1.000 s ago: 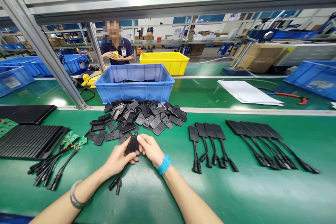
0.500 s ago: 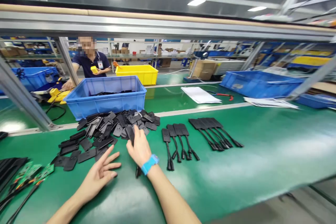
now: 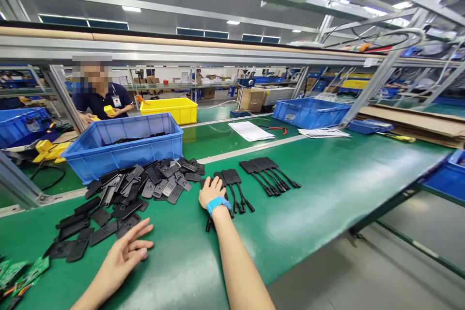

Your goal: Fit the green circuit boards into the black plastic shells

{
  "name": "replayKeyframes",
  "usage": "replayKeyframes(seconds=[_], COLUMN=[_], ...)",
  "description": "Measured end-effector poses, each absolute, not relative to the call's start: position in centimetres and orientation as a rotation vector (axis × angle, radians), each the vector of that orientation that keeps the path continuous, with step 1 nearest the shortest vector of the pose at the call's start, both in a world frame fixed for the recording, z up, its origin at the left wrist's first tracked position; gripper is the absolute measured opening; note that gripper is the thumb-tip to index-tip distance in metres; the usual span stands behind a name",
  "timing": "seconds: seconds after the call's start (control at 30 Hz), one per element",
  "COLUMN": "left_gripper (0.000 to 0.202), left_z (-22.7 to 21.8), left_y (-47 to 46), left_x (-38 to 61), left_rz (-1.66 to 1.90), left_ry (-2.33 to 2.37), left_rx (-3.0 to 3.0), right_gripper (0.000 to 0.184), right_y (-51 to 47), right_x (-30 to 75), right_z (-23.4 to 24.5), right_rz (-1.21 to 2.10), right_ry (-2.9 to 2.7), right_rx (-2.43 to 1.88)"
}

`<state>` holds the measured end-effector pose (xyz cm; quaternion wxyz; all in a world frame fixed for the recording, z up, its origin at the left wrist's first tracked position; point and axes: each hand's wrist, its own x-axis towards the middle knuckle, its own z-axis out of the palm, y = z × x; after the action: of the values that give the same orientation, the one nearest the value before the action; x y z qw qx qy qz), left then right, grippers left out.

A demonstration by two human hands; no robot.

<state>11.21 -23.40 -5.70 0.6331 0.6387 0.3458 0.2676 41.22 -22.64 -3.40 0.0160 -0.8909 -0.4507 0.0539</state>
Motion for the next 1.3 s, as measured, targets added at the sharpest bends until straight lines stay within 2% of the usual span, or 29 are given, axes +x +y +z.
replayKeyframes(seconds=[0.37, 0.43, 0.53, 0.6, 0.77, 0.87, 0.97, 1.13, 1.3], left_gripper=[0.059, 0.055, 0.051, 0.05, 0.048, 0.046, 0.045, 0.043, 0.041], left_z=[-5.9, -6.0, -6.2, -6.2, -6.5, -6.6, -6.6, -6.5, -6.4], left_y=[-23.5, -23.4, -23.3, -23.2, -23.0, -23.0, -23.0, -22.9, -22.9], left_x=[11.5, 11.5, 11.5, 11.4, 11.3, 11.3, 11.3, 11.2, 11.3], left_rz=[0.605, 0.621, 0.643, 0.648, 0.636, 0.626, 0.61, 0.616, 0.623], left_ry=[0.745, 0.733, 0.711, 0.706, 0.715, 0.719, 0.728, 0.738, 0.74], left_rx=[1.57, 1.599, 1.624, 1.638, 1.663, 1.671, 1.676, 1.667, 1.667], right_gripper=[0.07, 0.085, 0.122, 0.131, 0.119, 0.123, 0.124, 0.092, 0.099], right_y=[-25.0, -25.7, -26.1, -26.3, -28.3, -29.4, -29.4, -28.6, -28.9], right_x=[38.7, 39.3, 40.9, 41.8, 42.4, 41.6, 39.9, 37.4, 37.4], right_z=[-3.3, -2.7, -2.3, -2.5, -3.8, -4.3, -4.5, -5.1, -5.4], right_rz=[0.187, 0.213, 0.261, 0.273, 0.101, -0.007, 0.032, -0.015, -0.084], right_ry=[-1.62, -1.714, -1.855, -1.934, -1.938, -1.809, -1.606, -1.494, -1.471], right_rx=[-2.614, -2.559, -2.469, -2.392, -2.245, -2.29, -2.49, -2.62, -2.611])
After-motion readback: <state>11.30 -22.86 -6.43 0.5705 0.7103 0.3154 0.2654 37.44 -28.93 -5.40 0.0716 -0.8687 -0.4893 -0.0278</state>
